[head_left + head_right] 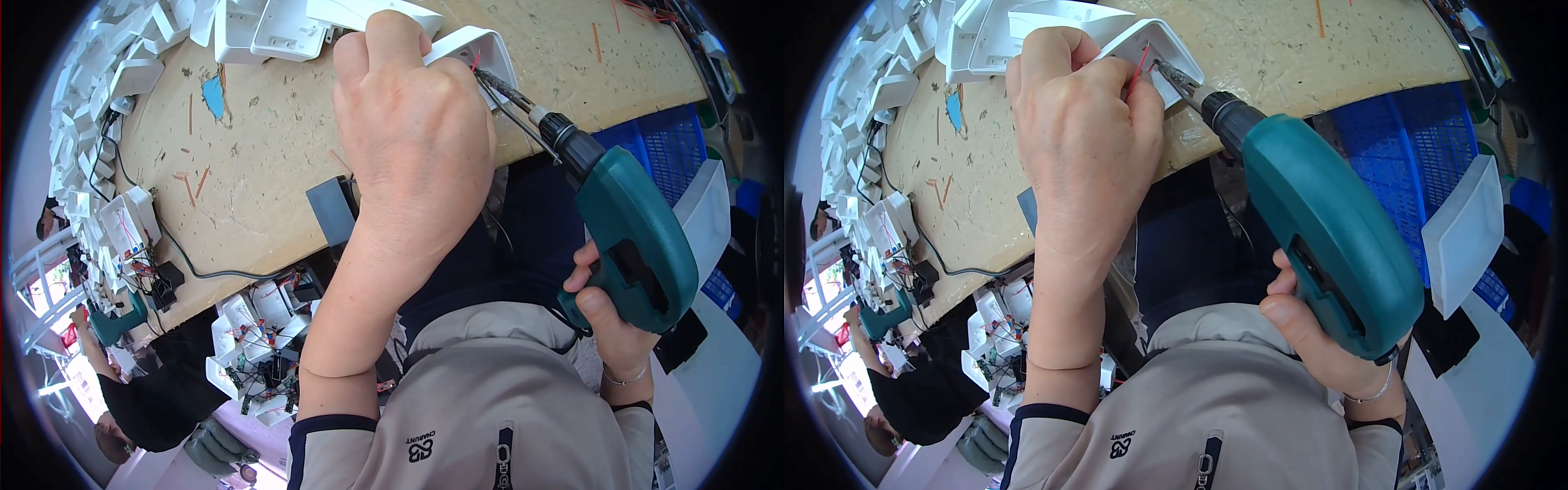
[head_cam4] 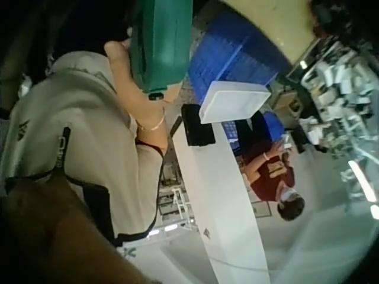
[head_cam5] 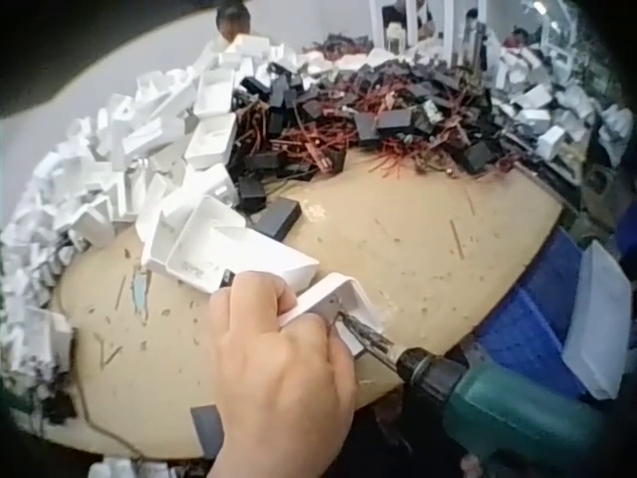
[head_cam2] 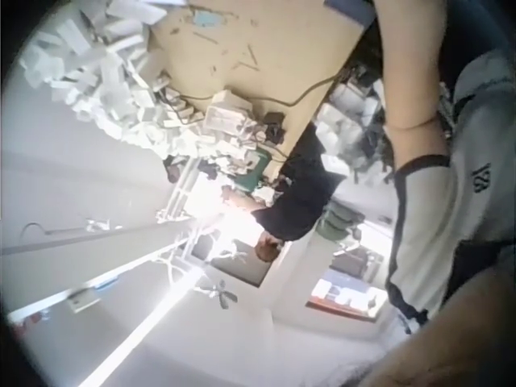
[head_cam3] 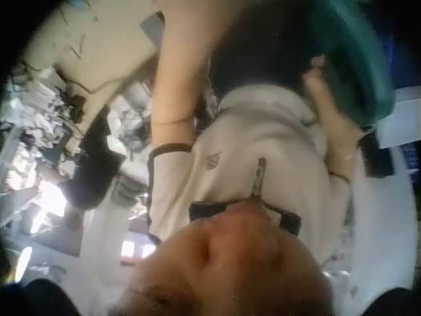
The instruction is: Assembling electronic components by inserting wires into plastic housings and securing them with a handheld tool.
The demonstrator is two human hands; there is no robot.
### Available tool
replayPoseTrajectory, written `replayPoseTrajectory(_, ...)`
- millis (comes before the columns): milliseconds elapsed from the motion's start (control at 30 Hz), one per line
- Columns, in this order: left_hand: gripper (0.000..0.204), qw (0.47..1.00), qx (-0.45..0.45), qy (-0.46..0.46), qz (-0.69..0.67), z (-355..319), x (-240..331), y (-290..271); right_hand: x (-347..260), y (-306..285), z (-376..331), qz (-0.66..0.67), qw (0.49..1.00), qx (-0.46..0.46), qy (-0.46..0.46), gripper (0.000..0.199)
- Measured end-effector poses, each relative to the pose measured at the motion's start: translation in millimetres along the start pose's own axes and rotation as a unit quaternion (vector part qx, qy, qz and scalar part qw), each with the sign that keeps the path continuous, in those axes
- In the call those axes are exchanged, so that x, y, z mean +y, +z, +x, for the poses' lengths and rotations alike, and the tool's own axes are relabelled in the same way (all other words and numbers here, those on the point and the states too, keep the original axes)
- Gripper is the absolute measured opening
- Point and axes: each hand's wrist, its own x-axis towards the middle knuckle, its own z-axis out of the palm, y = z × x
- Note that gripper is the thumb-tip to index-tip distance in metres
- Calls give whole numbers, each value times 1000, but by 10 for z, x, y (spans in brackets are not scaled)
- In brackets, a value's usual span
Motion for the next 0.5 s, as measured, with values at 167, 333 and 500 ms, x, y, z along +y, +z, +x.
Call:
replayPoseTrajectory(167,8,1000,-2,5,-3,3,-2,-7,19,-11,-11,-19,1000,-7,5,43)
replayPoseTrajectory(333,7,1000,1,2,-5,7,2,-12,22,17,18,8,999,-1,-36,44)
replayPoseTrajectory(500,7,1000,5,4,-4,3,4,-14,30,-1,-13,-1,1000,-11,-21,51)
